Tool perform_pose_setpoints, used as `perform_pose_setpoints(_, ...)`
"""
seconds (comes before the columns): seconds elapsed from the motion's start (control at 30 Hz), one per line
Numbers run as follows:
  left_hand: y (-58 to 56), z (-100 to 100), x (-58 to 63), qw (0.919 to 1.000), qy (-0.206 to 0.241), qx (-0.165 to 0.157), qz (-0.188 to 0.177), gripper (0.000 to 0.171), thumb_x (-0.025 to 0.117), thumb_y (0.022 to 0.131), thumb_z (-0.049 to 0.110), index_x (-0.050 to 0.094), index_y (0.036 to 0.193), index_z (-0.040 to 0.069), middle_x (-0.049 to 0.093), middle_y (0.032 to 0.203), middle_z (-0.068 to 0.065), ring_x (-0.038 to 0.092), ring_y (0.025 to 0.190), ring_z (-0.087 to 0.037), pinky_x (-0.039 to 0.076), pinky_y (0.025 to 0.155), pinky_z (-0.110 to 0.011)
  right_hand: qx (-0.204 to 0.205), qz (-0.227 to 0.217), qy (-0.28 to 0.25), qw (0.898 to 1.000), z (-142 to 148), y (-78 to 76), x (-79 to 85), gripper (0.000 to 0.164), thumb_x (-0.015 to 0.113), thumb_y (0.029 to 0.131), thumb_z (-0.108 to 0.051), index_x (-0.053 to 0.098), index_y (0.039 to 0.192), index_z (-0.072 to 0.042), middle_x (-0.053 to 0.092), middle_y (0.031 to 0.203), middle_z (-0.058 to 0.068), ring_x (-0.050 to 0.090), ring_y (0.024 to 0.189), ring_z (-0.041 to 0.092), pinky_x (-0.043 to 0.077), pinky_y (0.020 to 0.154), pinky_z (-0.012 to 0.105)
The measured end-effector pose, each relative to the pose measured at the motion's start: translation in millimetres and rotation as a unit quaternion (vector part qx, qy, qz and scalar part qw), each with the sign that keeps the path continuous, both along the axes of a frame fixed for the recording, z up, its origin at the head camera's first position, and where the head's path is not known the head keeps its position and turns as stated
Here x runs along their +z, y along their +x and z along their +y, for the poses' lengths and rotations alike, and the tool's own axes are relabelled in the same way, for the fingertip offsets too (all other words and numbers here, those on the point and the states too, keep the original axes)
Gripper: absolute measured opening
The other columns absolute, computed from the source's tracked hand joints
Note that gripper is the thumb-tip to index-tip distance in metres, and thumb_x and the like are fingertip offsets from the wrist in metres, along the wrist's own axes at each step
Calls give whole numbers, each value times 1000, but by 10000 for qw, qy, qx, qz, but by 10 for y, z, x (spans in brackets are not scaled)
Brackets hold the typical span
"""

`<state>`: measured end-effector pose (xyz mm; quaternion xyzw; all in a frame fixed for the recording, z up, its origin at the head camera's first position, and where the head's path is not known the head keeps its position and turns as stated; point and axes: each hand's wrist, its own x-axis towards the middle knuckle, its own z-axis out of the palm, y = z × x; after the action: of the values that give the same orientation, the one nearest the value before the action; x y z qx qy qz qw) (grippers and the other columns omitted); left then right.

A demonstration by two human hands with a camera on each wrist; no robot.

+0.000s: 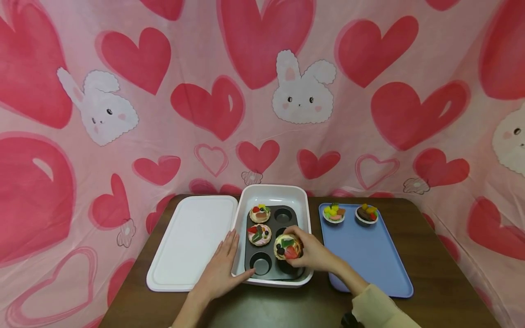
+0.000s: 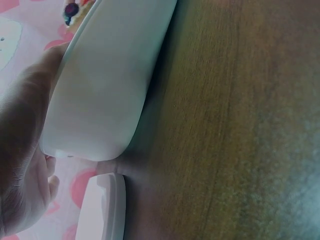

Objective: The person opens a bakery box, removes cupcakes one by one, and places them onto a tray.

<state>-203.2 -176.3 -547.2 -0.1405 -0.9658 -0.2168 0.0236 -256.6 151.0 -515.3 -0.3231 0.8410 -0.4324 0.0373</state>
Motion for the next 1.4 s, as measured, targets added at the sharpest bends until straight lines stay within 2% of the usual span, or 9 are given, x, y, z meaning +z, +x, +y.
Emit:
perform_pose_setpoints(0.1,2,0,7,10000,-13,-23,27,120,71,89,78,31,172,1,22,184,-17,24,172,-37,29,138,-58,38,-340,-552,9979,23,-25,-2,67,93,81,-7,60,140,-8,73,131,15,68,112,10,61,95,21)
perform_pose_setpoints(0.27,-4,0,25,10000,40,-25,50,119,72,89,76,31,172,2,22,184,-17,24,172,-37,29,138,-58,286,-958,-1430,9847,52,-64,1,68,89,87,-1,60,148,0,67,142,28,69,117,6,62,98,19)
perform_pose_setpoints(0.47,-21,0,20,10000,42,-24,-41,119,71,90,77,29,173,4,19,186,-15,21,173,-35,26,139,-57,130,-1553,-1728,9725,140,-76,16,69,85,93,-6,56,155,1,61,150,32,71,119,5,60,102,19)
perform_pose_setpoints(0.63,-22,-1,21,10000,52,-38,-4,118,71,90,77,31,173,4,20,185,-15,22,173,-35,26,139,-57,-11,-1797,-2049,9622,209,-76,27,72,84,95,-6,50,158,1,56,152,35,71,118,6,62,99,21)
perform_pose_setpoints(0.77,-9,-2,22,9999,80,-28,76,116,72,90,75,33,172,4,21,185,-15,23,172,-36,27,138,-57,90,-1836,-2507,9505,270,-83,6,70,82,95,0,44,154,9,70,138,11,74,113,6,63,95,21)
perform_pose_setpoints(0.87,0,-2,15,9999,118,-20,62,115,73,89,75,34,172,5,21,185,-15,23,172,-36,28,138,-58,79,-1929,-2726,9426,332,-72,-1,68,80,95,3,43,152,11,73,127,-13,75,110,6,63,93,21)
perform_pose_setpoints(1.1,8,-6,7,9999,108,3,-58,116,71,89,78,34,172,7,20,186,-13,22,172,-35,28,138,-57,-218,-2191,-2730,9365,461,-40,5,73,80,96,0,40,155,14,71,128,-14,73,113,7,63,96,21)
perform_pose_setpoints(1.27,5,-5,4,9999,157,-11,-63,112,71,89,78,37,172,11,20,186,-12,22,172,-35,28,138,-59,-358,-2382,-2720,9316,546,-20,-7,69,79,96,1,46,156,5,68,132,-10,73,115,9,63,97,23)
perform_pose_setpoints(1.4,4,-3,5,9998,181,-18,-56,109,71,89,77,39,172,14,19,186,-11,23,172,-35,28,138,-60,-594,-2356,-2732,9308,627,2,-22,71,79,96,3,45,158,5,69,134,-14,72,116,7,62,98,22)
